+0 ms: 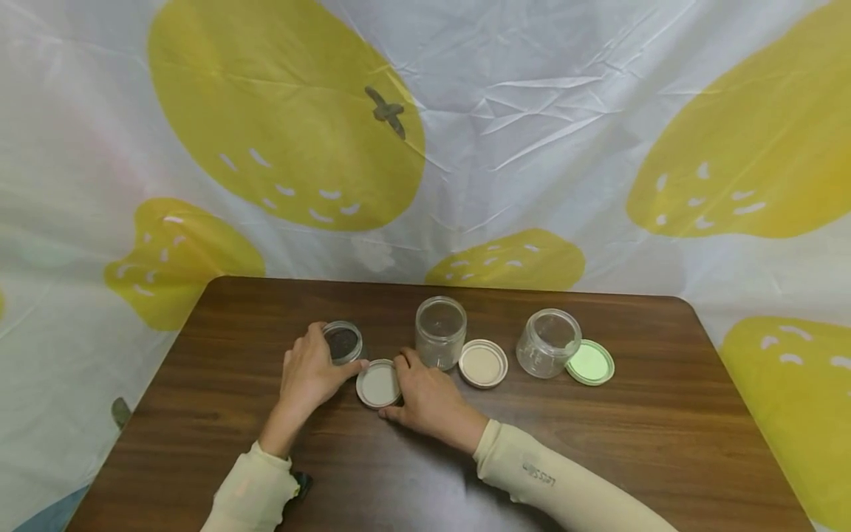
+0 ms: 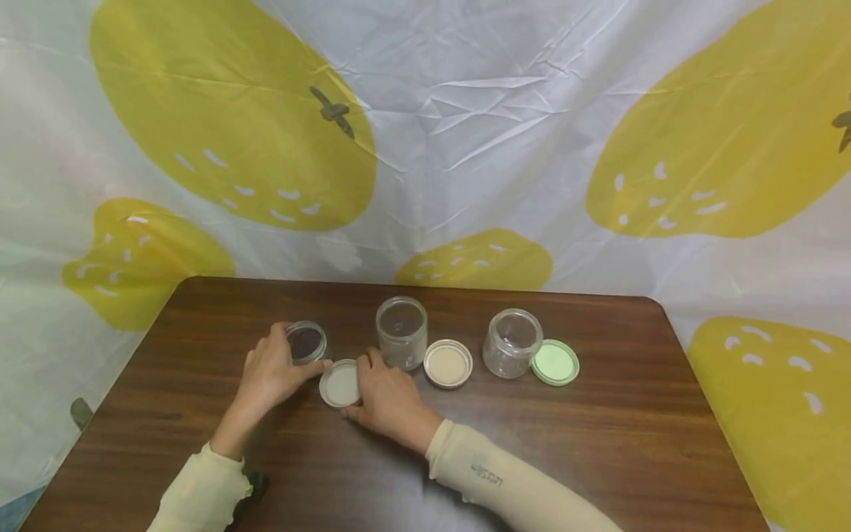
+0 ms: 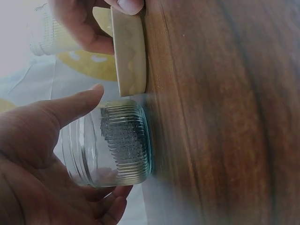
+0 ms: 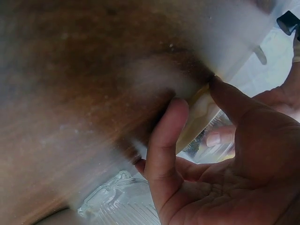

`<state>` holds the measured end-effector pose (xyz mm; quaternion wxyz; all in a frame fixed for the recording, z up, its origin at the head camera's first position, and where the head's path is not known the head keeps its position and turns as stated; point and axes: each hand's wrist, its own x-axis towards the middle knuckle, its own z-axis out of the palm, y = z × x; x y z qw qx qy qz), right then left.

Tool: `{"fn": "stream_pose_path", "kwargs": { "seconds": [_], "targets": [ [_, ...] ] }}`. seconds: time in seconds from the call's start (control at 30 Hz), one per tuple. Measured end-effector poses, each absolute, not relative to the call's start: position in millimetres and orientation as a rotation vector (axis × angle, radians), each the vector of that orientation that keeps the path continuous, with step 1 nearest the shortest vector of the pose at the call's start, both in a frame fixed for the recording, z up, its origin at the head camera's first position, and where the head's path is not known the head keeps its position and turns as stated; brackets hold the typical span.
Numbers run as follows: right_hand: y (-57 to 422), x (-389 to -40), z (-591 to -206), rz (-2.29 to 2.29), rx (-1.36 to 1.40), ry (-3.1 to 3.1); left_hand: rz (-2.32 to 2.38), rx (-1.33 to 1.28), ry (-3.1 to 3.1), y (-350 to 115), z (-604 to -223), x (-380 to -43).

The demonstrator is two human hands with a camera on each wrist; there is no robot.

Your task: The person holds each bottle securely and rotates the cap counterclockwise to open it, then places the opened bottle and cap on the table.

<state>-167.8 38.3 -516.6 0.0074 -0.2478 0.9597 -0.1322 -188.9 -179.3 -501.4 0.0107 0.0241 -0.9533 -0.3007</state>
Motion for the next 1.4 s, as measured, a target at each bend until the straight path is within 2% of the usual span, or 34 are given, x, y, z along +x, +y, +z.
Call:
{"fn": "stream_pose_path", "kwargs": {
  "seconds": [0.6, 0.87, 1.2, 1.4],
  "targets": [
    [42, -167, -519, -0.420, -0.741, 2.979, -0.962, 0.085, -3.000, -183, -505, -191],
    [49, -155, -517, -0.372, -0.865, 2.996, -0.939, 0.062, -3.007, -187, -503, -189],
    [85, -128, -510, -0.588, -0.852, 2.841, -0.945, 0.056, -3.022, -186, -500, -189],
    [113, -108, -505, -0.941, -1.035, 2.875, -0.989, 0.091, -3.031, -187, -501, -185]
  ]
}}
